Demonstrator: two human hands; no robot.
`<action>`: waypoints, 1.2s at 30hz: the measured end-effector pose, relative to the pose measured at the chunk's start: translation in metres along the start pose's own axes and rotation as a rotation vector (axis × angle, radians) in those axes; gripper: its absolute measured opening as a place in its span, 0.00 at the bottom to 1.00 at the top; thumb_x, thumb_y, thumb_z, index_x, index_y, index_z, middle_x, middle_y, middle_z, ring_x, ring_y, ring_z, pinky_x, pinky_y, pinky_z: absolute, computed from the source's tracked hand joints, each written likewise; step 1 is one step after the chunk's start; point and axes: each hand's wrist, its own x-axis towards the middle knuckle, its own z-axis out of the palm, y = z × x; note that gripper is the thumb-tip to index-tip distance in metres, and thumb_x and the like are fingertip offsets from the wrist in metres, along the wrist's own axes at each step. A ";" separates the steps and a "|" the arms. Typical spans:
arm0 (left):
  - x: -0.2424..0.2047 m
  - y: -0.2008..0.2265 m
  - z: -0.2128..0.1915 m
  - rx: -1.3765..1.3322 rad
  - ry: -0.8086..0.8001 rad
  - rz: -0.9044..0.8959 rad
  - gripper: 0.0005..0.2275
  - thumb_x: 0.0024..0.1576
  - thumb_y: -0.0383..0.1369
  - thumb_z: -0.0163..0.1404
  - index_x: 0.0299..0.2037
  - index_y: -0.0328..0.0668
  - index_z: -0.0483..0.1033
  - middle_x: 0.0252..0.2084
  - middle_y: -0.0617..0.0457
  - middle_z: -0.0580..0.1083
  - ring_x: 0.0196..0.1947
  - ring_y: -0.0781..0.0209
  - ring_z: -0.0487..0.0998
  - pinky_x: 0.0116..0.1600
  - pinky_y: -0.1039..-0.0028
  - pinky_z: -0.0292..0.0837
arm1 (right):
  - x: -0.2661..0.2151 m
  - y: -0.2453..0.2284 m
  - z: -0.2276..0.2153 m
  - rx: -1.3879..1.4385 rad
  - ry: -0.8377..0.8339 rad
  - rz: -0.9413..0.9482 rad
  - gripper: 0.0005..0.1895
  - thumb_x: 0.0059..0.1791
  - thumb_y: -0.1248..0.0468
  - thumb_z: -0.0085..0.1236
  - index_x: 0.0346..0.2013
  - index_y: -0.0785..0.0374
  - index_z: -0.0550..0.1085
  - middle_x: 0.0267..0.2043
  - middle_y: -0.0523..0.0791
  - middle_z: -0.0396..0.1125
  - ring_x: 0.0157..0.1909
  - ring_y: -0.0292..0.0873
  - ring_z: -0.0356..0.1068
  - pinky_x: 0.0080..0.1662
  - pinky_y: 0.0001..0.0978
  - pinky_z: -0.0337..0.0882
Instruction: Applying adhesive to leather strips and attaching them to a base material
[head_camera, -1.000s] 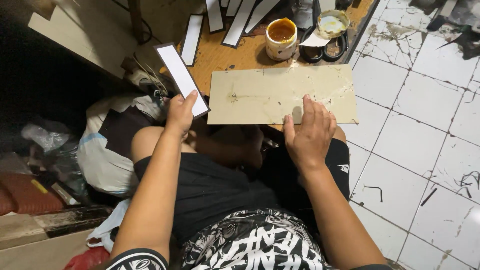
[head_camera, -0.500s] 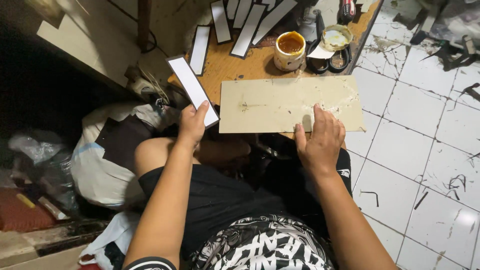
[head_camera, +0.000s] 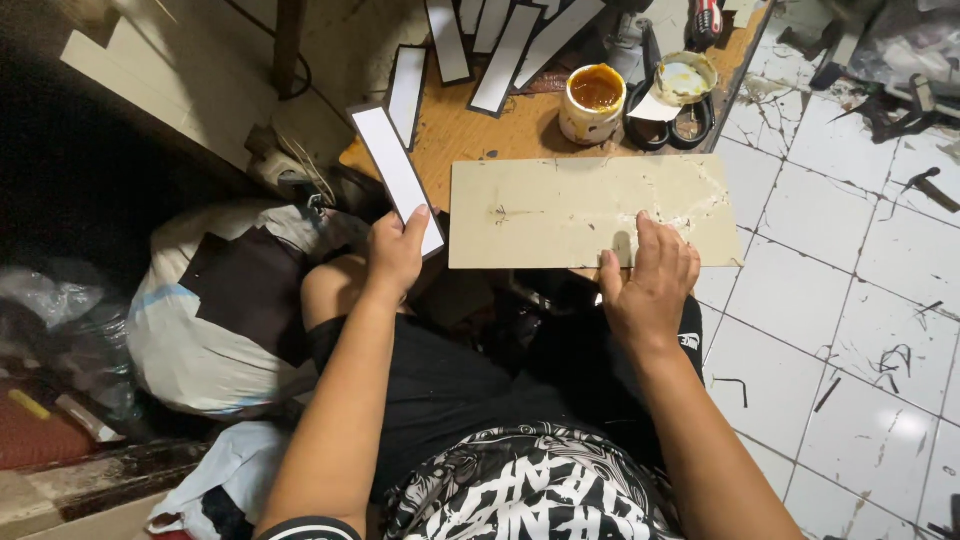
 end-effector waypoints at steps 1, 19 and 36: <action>0.001 -0.003 0.001 -0.003 -0.001 -0.005 0.17 0.59 0.45 0.56 0.24 0.42 0.78 0.16 0.57 0.71 0.18 0.65 0.70 0.24 0.73 0.64 | 0.000 0.001 0.000 -0.003 -0.005 -0.002 0.33 0.52 0.51 0.60 0.68 0.63 0.67 0.58 0.52 0.64 0.63 0.58 0.62 0.65 0.54 0.52; -0.008 0.009 -0.005 0.072 -0.005 -0.003 0.16 0.59 0.45 0.56 0.29 0.40 0.83 0.19 0.51 0.75 0.21 0.61 0.74 0.27 0.69 0.68 | 0.003 -0.007 -0.006 0.029 -0.066 0.041 0.33 0.54 0.53 0.58 0.70 0.63 0.63 0.60 0.53 0.61 0.65 0.60 0.59 0.67 0.57 0.47; -0.043 0.056 -0.004 -0.437 -0.129 0.072 0.16 0.61 0.32 0.51 0.56 0.31 0.77 0.56 0.45 0.78 0.57 0.59 0.77 0.65 0.71 0.70 | 0.063 -0.030 -0.038 0.263 -0.183 0.065 0.33 0.49 0.68 0.61 0.68 0.70 0.64 0.60 0.60 0.62 0.62 0.61 0.62 0.65 0.50 0.64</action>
